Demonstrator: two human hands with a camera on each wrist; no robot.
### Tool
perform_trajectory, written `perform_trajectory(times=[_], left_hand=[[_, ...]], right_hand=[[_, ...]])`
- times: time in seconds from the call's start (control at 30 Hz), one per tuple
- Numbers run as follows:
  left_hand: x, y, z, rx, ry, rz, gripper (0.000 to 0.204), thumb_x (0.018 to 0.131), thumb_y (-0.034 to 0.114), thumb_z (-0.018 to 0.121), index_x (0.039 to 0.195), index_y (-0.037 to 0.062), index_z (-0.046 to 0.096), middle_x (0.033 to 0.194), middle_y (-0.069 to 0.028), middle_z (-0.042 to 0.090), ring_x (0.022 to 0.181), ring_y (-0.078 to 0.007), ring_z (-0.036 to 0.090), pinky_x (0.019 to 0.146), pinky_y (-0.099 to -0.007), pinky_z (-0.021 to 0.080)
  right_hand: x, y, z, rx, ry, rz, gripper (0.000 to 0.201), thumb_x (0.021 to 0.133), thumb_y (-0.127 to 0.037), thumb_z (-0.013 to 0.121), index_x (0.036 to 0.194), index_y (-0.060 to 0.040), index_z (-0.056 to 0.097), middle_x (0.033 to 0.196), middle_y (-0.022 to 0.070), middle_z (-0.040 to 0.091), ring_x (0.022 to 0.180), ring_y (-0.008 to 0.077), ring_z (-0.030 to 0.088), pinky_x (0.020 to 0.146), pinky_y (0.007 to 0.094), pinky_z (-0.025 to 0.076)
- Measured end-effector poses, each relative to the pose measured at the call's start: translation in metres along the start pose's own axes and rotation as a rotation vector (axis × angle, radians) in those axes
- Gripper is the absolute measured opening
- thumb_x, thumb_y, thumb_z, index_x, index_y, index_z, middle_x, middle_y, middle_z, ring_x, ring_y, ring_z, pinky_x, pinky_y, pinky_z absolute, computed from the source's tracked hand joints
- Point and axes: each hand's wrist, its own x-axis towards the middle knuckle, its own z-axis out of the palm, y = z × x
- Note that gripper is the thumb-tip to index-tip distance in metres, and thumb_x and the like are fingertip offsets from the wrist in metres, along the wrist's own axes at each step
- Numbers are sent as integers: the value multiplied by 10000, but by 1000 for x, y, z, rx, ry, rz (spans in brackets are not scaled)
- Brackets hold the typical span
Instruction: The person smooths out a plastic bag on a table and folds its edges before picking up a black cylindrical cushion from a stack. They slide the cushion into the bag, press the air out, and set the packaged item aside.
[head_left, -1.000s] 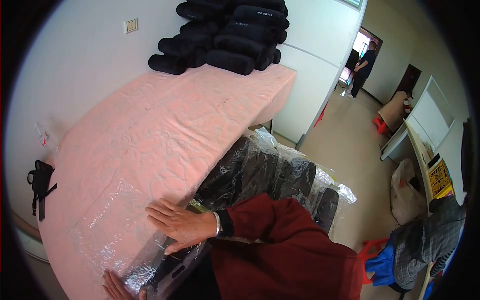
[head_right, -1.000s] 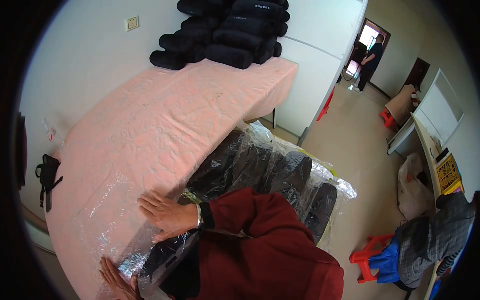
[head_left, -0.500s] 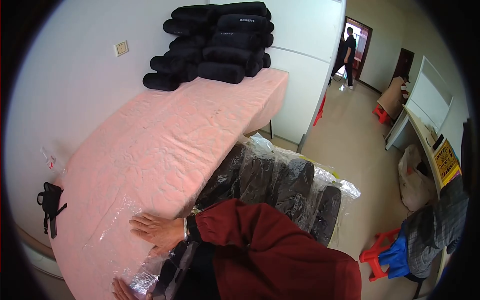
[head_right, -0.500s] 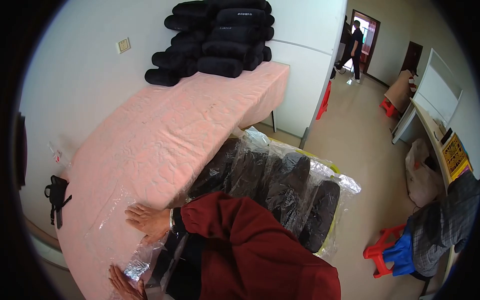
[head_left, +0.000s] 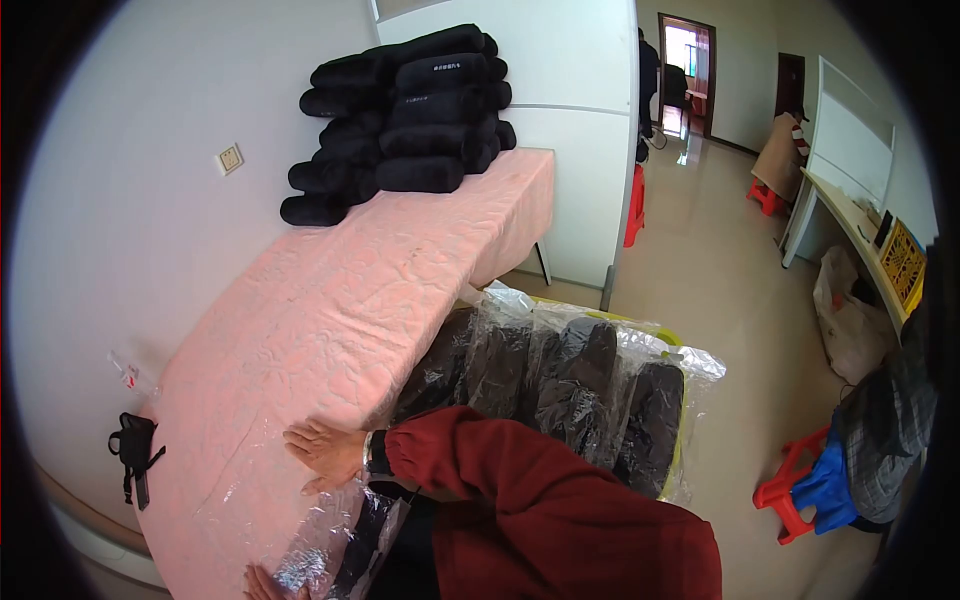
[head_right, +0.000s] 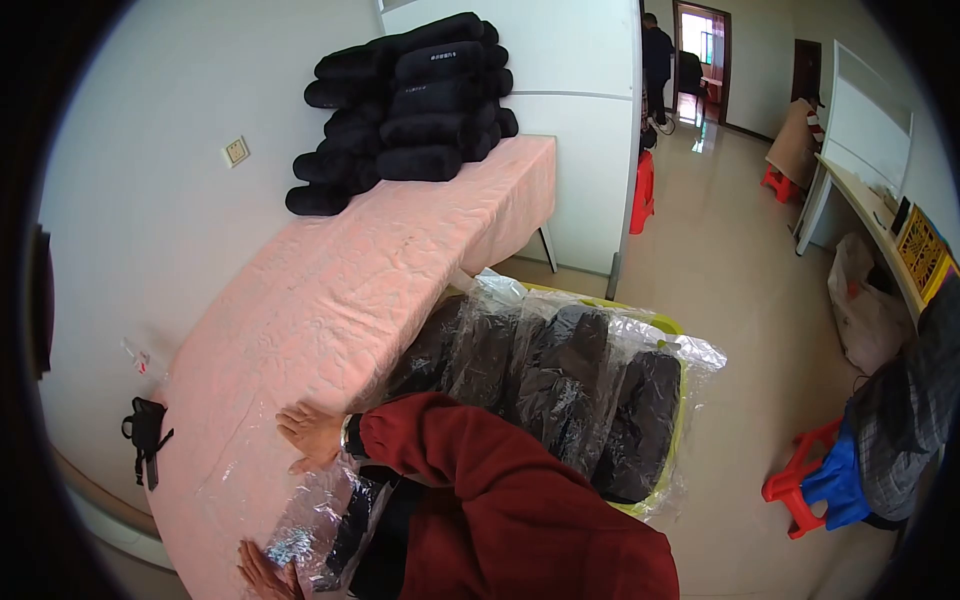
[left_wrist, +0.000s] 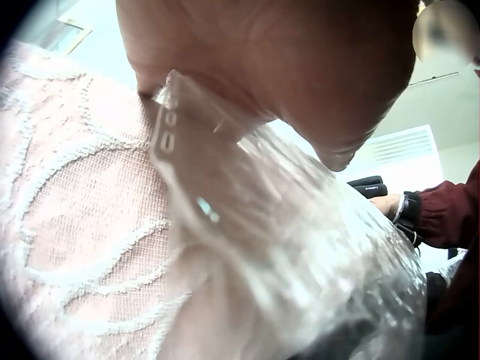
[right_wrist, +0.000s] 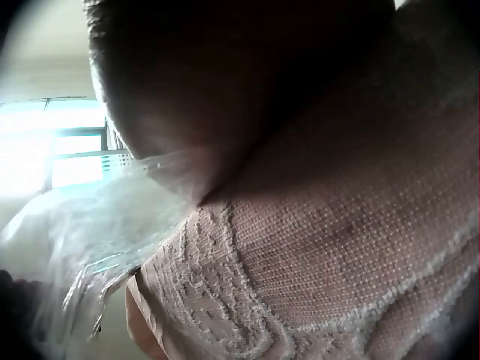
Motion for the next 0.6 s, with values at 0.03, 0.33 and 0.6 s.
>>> perform_trajectory(times=[0.03, 0.33, 0.6], left_hand=[[-1, -5, 5, 5, 9, 4, 757, 920, 418, 660, 1497, 26, 366, 1506, -211, 413, 1412, -386, 360, 1159, -559, 237], [-1, -8, 5, 21, 21, 27, 728, 916, 382, 678, 1479, 15, 396, 1494, -230, 422, 1397, -402, 373, 1151, -572, 249], [-1, -12, 4, -2, 10, 34, 712, 915, 350, 684, 1479, 19, 404, 1497, -228, 420, 1398, -400, 371, 1162, -554, 236]], right_hand=[[0, 0, 2, 7, 19, -1, 992, 911, -662, 431, 1441, 166, 291, 1550, 330, 236, 1479, 425, 184, 1196, 545, 131], [-3, -6, -3, 42, -3, 23, 990, 917, -653, 433, 1453, 164, 269, 1565, 321, 213, 1490, 422, 155, 1195, 566, 116], [-6, 3, 0, 38, -3, 14, 987, 916, -649, 443, 1454, 162, 273, 1566, 312, 223, 1490, 414, 163, 1192, 568, 117]])
